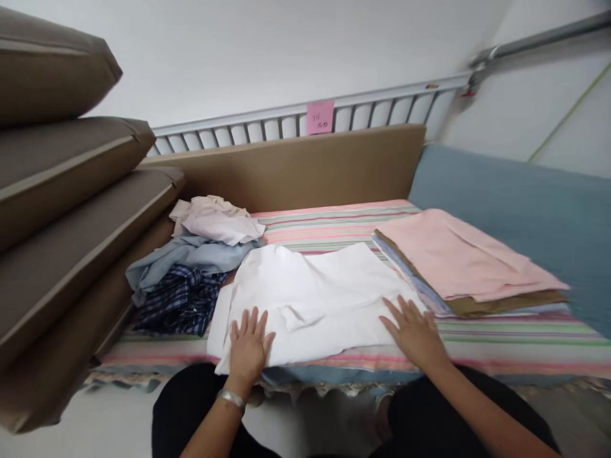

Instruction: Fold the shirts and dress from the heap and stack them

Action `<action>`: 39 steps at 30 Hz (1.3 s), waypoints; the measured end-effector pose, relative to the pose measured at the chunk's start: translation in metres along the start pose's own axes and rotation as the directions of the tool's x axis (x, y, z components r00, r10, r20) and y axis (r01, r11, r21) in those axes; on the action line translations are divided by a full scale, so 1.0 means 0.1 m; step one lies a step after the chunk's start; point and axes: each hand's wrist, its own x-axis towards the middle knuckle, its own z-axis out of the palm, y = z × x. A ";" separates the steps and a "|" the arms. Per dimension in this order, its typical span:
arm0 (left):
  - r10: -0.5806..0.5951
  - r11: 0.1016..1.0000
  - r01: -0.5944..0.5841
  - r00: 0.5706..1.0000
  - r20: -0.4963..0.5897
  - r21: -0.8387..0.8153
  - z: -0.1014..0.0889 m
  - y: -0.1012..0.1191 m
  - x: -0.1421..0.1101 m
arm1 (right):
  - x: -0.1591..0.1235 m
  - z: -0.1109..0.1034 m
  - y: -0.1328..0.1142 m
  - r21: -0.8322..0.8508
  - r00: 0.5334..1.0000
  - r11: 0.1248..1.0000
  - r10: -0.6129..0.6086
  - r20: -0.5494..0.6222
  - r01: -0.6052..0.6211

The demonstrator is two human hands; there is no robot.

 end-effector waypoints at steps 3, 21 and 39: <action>0.058 0.990 -0.061 0.998 0.024 0.129 -0.03 -0.08 0.00 | 0.02 0.08 0.12 0.007 0.999 1.000 0.016 -0.039 -0.015; 0.052 0.998 -0.054 0.996 0.074 0.027 -0.33 0.12 1.21 | 0.94 -0.77 -0.07 0.237 0.988 0.961 -0.153 0.021 0.143; -0.050 0.536 -0.227 0.953 0.298 0.813 0.32 -0.22 3.27 | 2.72 0.04 -0.43 -0.091 0.920 0.943 -0.288 0.267 0.321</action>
